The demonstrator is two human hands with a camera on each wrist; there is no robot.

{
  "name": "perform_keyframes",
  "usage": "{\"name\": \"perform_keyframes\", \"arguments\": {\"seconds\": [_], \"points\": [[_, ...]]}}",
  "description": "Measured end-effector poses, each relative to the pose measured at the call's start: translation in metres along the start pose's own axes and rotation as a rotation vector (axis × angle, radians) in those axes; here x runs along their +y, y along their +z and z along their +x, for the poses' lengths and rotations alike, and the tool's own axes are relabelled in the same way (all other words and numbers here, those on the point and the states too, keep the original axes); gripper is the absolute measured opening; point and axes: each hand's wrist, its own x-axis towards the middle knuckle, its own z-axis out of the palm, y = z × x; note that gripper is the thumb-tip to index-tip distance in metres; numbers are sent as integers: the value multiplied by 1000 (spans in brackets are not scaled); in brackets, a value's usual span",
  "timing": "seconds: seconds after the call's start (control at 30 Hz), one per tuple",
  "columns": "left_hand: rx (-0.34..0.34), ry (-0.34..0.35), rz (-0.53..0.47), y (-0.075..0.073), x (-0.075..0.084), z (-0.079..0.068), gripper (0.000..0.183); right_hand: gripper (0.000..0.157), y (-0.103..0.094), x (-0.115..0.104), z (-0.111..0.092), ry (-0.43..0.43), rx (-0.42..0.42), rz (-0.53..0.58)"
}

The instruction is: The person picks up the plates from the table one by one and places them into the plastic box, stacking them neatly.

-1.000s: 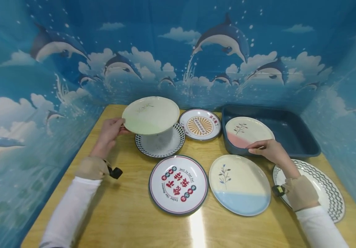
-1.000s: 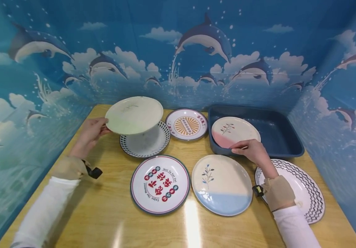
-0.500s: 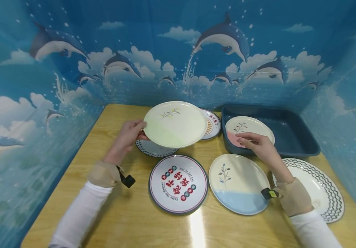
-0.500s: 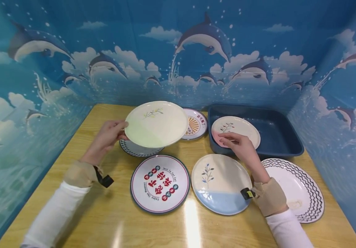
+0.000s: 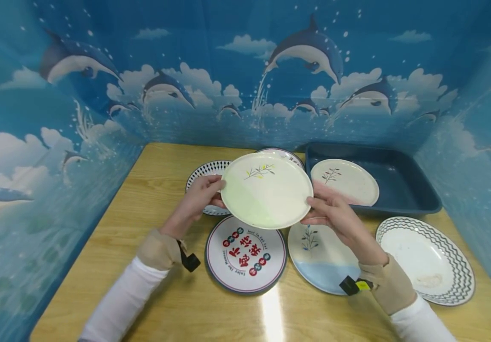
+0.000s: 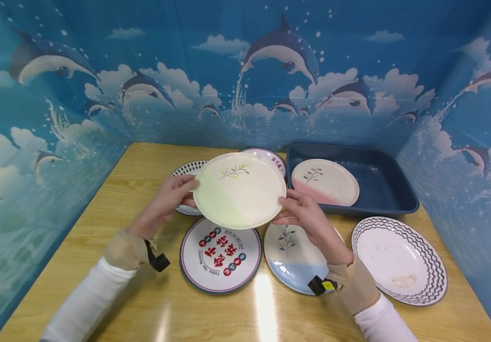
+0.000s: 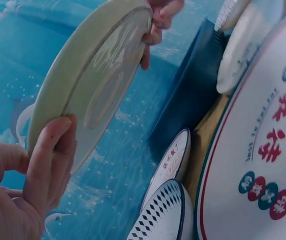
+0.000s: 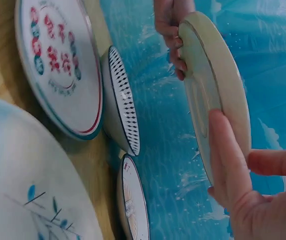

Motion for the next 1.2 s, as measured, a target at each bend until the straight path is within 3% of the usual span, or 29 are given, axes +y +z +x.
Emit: {"name": "perform_keyframes", "arguments": {"seconds": [0.3, 0.67, 0.87, 1.2], "points": [[-64, -49, 39, 12, -4, -7, 42, 58, 0, 8, -17, 31, 60, -42], [-108, -95, 82, 23, -9, -10, 39, 59, -3, 17, -23, 34, 114, -25], [-167, -109, 98, 29, -12, -7, 39, 58, -12, 20, -24, 50, 135, -18], [-195, -100, 116, 46, -4, 3, 44, 59, -34, 15, -28, 35, 132, 86]]}}
